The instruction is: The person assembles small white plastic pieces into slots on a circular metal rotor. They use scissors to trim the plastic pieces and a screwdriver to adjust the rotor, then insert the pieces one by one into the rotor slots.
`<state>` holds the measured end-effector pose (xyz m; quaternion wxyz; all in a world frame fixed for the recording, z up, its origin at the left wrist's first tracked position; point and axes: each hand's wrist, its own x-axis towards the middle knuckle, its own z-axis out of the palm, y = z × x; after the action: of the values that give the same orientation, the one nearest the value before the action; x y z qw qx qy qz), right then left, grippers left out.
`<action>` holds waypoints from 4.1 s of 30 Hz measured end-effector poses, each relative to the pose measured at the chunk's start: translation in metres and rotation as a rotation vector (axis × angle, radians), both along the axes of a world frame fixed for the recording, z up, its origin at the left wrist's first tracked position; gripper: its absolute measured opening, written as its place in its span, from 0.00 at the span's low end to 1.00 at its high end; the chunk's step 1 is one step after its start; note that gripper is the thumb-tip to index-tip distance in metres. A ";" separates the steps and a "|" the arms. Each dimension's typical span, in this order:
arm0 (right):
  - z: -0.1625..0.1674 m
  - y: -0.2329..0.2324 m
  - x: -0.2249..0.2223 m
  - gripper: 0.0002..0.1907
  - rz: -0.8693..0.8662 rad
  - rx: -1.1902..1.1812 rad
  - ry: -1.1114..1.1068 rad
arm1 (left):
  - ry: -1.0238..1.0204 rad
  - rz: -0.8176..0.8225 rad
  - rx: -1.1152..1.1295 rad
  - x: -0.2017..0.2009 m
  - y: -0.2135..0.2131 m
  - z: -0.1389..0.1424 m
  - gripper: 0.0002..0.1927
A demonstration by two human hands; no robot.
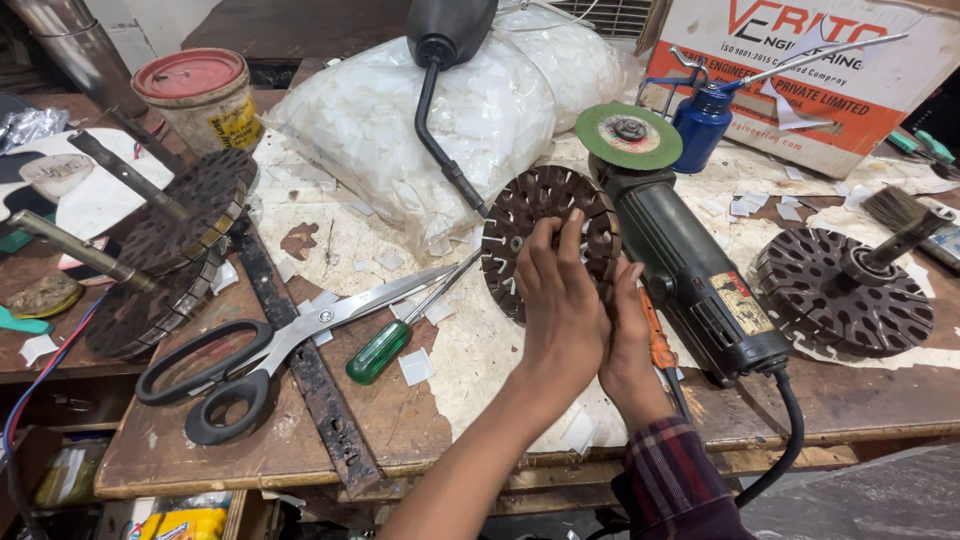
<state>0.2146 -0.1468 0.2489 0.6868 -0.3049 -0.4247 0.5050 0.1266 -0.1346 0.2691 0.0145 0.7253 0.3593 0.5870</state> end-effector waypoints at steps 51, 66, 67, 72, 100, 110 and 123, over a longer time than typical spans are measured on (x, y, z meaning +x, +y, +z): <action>-0.029 -0.025 0.019 0.27 -0.355 0.058 -0.129 | 0.502 -0.220 -0.268 -0.107 -0.119 0.074 0.21; -0.025 -0.020 0.029 0.34 -0.149 0.025 -0.081 | 0.858 -0.204 -0.092 -0.088 -0.069 0.114 0.14; -0.024 -0.019 0.032 0.34 -0.153 0.021 -0.103 | 0.858 -0.265 -0.027 -0.082 -0.059 0.115 0.11; -0.020 -0.014 0.036 0.33 -0.139 -0.023 -0.110 | 0.963 -0.254 -0.071 -0.064 -0.012 0.104 0.23; -0.009 -0.045 0.013 0.29 -0.149 -0.065 -0.119 | 1.016 -0.082 0.310 -0.147 -0.064 0.105 0.21; 0.007 -0.042 0.012 0.32 -0.116 -0.106 -0.132 | 0.543 0.176 0.313 -0.184 -0.052 0.041 0.18; 0.004 -0.006 0.011 0.31 -0.156 -0.182 -0.101 | 0.447 0.171 -0.124 -0.183 0.000 0.011 0.20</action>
<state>0.2253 -0.1529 0.2528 0.6713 -0.4231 -0.3864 0.4701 -0.0566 -0.1343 0.2796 -0.0708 0.8017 0.4490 0.3881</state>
